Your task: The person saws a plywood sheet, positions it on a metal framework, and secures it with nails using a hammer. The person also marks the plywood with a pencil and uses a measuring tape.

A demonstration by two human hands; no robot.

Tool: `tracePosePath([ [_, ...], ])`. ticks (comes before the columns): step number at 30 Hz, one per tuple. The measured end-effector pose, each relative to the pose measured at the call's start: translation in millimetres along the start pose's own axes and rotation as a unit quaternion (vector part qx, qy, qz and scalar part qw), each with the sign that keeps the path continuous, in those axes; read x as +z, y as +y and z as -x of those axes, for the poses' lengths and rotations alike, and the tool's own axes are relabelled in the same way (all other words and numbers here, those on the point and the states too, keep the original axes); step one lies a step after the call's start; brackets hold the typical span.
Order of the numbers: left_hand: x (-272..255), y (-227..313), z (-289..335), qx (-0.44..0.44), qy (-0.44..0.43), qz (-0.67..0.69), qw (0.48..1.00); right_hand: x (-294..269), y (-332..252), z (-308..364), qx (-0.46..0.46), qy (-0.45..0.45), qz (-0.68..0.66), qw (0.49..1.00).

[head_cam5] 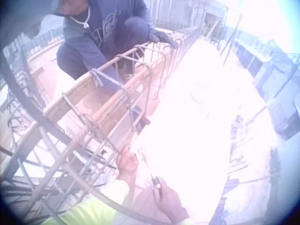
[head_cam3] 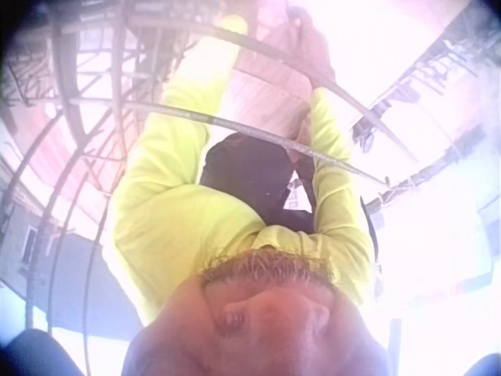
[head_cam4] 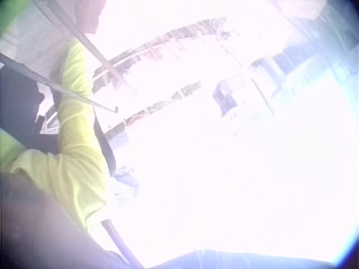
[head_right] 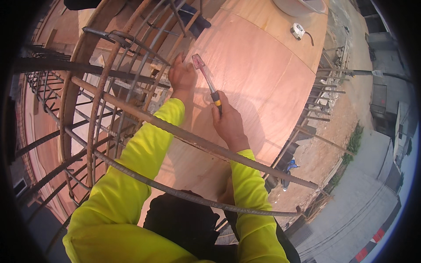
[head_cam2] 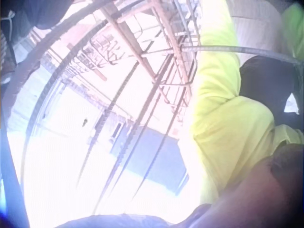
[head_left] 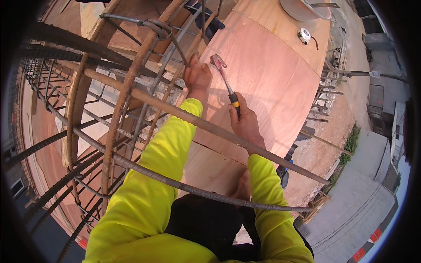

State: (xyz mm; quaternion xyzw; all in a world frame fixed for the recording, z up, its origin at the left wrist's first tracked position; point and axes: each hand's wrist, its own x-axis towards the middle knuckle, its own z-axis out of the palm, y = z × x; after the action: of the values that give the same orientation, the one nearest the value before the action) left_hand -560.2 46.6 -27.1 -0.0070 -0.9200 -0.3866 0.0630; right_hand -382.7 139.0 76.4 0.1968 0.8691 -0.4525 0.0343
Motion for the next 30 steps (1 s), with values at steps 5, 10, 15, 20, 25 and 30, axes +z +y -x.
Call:
tracePosePath([
  [5,-7.5,-2.3,-5.3,-0.051,-0.058,0.02,0.997,0.6,-6.5,-4.2,-0.107,0.127,-0.108,0.98],
  [10,-15.2,2.2,-20.6,-0.089,-0.12,0.028,0.988,-8.0,-11.3,-7.2,0.027,0.008,0.0,1.0],
  [15,-20.8,-6.1,-8.1,-0.077,-0.108,0.074,0.988,-6.2,-5.9,-13.7,-0.175,0.133,-0.109,0.969],
  [20,-27.0,-26.7,-5.2,-0.102,-0.151,0.058,0.982,-2.7,-0.4,-24.1,0.053,0.003,0.106,0.993],
  [25,-25.1,-36.9,-2.6,-0.11,-0.114,0.141,0.977,-0.2,-0.7,-17.6,-0.115,0.148,-0.12,0.975],
  [30,-27.9,-36.6,5.6,-0.109,-0.12,0.135,0.978,0.9,6.1,-15.8,0.021,0.047,0.025,0.998],
])
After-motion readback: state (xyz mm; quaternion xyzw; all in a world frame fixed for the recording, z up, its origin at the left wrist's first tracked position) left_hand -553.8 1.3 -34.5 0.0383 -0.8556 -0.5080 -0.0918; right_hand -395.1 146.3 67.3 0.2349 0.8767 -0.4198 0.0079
